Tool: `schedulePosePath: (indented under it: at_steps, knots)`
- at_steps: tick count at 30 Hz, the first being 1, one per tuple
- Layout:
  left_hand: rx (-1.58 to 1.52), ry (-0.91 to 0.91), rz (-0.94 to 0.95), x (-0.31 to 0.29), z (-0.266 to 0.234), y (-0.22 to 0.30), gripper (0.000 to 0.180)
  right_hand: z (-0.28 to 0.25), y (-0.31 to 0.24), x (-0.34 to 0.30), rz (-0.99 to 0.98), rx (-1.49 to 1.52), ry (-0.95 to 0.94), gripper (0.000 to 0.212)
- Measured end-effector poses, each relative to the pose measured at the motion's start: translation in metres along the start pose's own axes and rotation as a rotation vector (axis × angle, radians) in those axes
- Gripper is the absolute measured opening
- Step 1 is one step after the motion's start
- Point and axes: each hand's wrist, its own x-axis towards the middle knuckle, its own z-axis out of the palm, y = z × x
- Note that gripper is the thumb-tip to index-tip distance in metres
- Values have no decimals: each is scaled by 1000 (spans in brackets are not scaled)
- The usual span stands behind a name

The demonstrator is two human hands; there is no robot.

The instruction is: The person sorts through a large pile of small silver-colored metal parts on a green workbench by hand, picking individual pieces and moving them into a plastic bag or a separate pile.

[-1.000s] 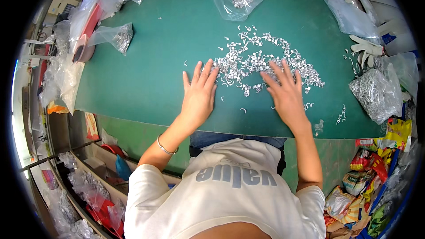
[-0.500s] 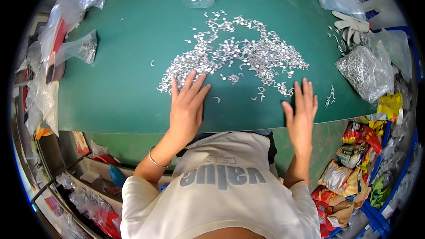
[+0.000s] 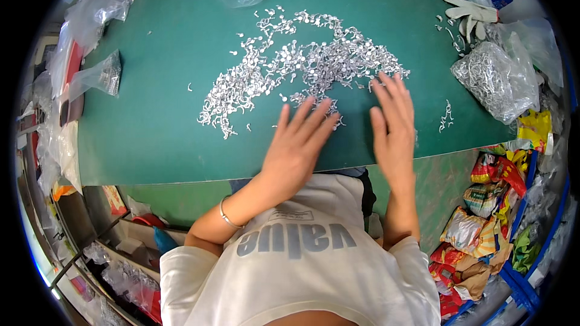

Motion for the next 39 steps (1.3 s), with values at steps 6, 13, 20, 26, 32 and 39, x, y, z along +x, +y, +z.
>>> schedulePosePath:
  at_steps: [6,13,20,26,32,39]
  knots:
    - [203,-39,57,8,13,-7,50,5,4,-2,-43,-67,-138,36]
    - [176,97,-123,-13,-14,-24,41,-6,3,-18,-7,49,-29,31]
    - [142,101,-130,-22,-12,-15,37,4,-20,-28,-91,-70,-234,38]
    - [17,155,-172,-34,-15,-18,33,15,-41,-35,-93,-102,-338,49]
    - [-144,86,83,-42,-2,-12,45,16,-38,-24,-112,-53,-267,36]
    - [20,12,44,-36,-3,-16,41,14,-30,-4,-78,16,-121,43]
